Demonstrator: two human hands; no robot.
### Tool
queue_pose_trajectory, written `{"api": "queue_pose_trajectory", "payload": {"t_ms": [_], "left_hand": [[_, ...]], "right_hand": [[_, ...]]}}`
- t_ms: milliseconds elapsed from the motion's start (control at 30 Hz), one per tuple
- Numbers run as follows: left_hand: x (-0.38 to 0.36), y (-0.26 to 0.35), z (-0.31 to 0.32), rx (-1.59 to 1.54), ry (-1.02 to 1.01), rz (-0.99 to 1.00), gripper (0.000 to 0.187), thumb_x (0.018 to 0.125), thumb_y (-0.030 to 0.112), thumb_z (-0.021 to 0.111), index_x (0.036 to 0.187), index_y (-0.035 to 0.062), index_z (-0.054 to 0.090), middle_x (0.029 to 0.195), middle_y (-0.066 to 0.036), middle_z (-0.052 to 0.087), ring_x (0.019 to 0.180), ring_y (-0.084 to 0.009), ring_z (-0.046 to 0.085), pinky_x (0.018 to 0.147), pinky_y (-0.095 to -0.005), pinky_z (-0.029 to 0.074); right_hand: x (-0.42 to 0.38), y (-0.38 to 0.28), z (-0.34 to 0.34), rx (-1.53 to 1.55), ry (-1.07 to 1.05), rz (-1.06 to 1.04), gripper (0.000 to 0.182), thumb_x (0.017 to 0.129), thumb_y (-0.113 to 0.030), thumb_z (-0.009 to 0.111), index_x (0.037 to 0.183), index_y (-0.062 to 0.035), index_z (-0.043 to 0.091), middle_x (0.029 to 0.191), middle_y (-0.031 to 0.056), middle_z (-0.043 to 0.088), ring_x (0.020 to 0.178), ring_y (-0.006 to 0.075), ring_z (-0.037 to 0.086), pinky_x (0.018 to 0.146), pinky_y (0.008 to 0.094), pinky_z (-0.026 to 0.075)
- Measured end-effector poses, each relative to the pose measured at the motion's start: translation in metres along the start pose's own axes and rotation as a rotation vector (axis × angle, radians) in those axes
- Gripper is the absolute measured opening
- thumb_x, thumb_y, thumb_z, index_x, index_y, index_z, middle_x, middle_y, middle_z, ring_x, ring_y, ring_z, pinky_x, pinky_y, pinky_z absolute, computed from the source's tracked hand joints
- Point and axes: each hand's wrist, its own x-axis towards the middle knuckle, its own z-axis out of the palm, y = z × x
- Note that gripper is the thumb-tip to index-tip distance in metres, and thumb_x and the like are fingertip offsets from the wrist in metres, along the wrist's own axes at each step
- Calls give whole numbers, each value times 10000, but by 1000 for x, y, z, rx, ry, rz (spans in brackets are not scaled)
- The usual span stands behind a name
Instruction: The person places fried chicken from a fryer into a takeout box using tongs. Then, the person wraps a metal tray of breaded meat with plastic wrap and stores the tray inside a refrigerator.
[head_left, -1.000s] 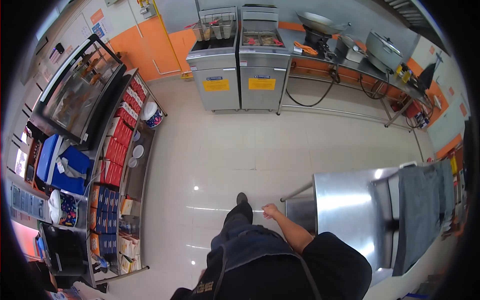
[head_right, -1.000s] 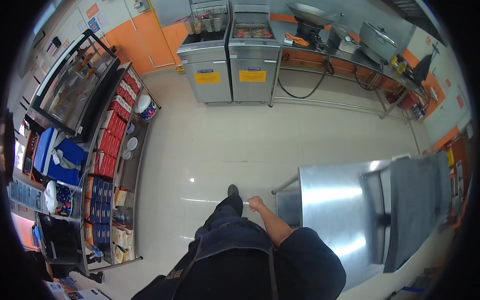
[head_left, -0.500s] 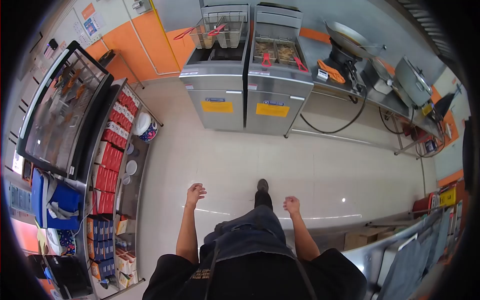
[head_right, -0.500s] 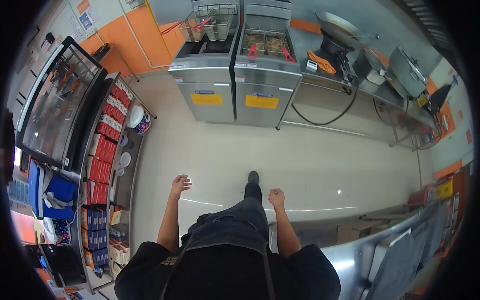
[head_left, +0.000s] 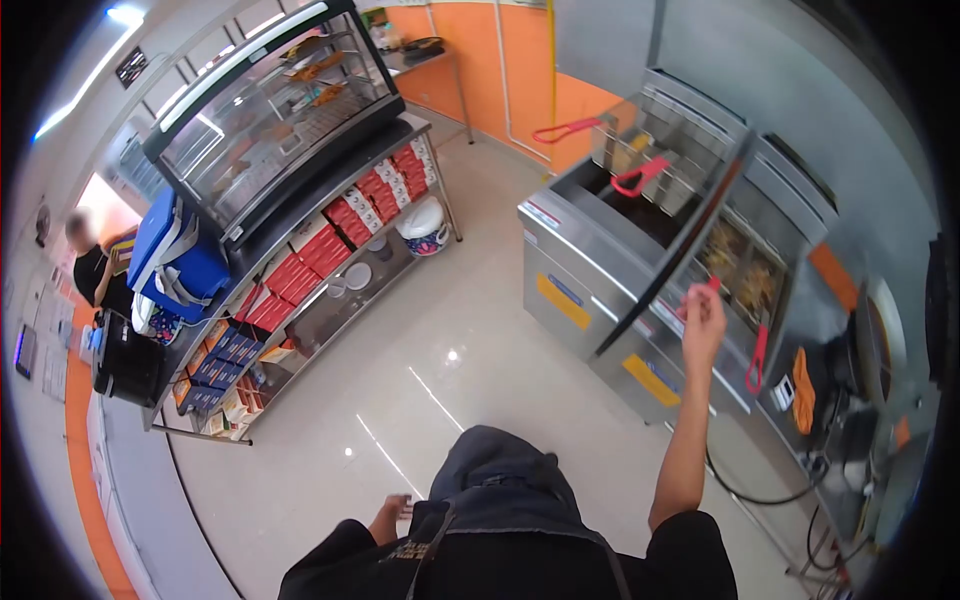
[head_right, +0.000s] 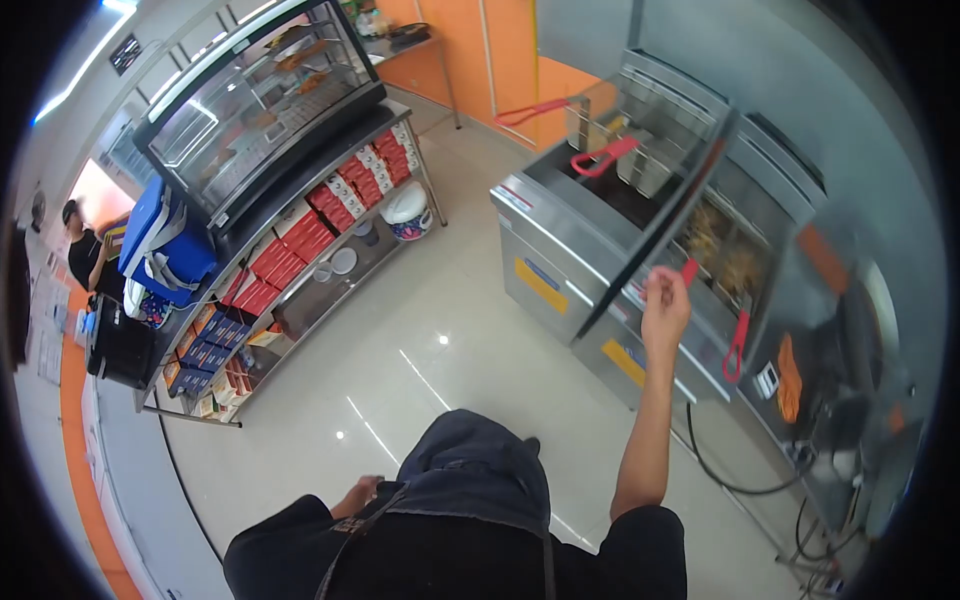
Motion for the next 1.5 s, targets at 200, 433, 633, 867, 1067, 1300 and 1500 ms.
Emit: {"api": "queue_pose_trajectory", "payload": {"t_ms": [200, 433, 633, 867, 1067, 1300, 1500], "left_hand": [[4, 11, 34, -175, -23, -72, 294, 823, 317, 563, 1017, 96, 560, 936, -107, 620, 813, -264, 601, 707, -449, 493], [85, 150, 22, -341, -17, -51, 302, 822, 317, 565, 1025, 93, 556, 930, -115, 619, 820, -270, 604, 705, -451, 494], [117, 353, -45, -425, 42, 100, 329, 826, 294, 566, 1074, 80, 531, 925, -143, 615, 838, -286, 619, 698, -446, 500], [121, 533, -67, -433, 10, 283, 352, 840, 267, 558, 1117, 55, 507, 968, -154, 606, 806, -286, 636, 680, -425, 515], [150, 591, -77, -329, -29, 50, 346, 841, 278, 543, 1116, 71, 508, 984, -127, 610, 800, -280, 637, 678, -423, 509], [165, 612, -95, -347, -16, -45, 368, 847, 297, 524, 1140, 77, 487, 1064, -130, 590, 873, -283, 621, 742, -448, 494], [184, 662, -137, -362, 11, -21, 345, 848, 278, 549, 1133, 91, 498, 1015, -136, 594, 832, -288, 632, 710, -444, 500]], "right_hand": [[153, -62, 116, 42, -225, -185, 147, 882, -135, 564, 970, -17, 569, 741, 20, 570, 617, 69, 531, 559, 214, 453], [315, -21, 226, -716, -446, -273, 275, 803, -286, 622, 877, -22, 602, 747, 161, 636, 683, 241, 615, 654, 363, 475], [426, 97, 257, -1184, -477, 106, 469, 802, -418, 548, 903, 35, 623, 909, 268, 617, 892, 396, 605, 766, 428, 473], [492, 194, 236, -1177, -513, 463, 582, 823, -489, 531, 954, 74, 596, 857, 287, 617, 656, 408, 638, 496, 487, 499], [484, 145, 278, -1773, -528, 266, 548, 699, -473, 693, 997, -15, 643, 994, 194, 636, 929, 305, 627, 772, 398, 504], [526, 191, 275, -1644, -69, 343, 533, 692, -459, 679, 934, 16, 647, 963, 236, 624, 945, 357, 602, 803, 431, 484], [551, 243, 214, -1584, -414, 553, 502, 724, -435, 561, 920, 22, 627, 961, 267, 596, 977, 397, 564, 798, 464, 445]]}}
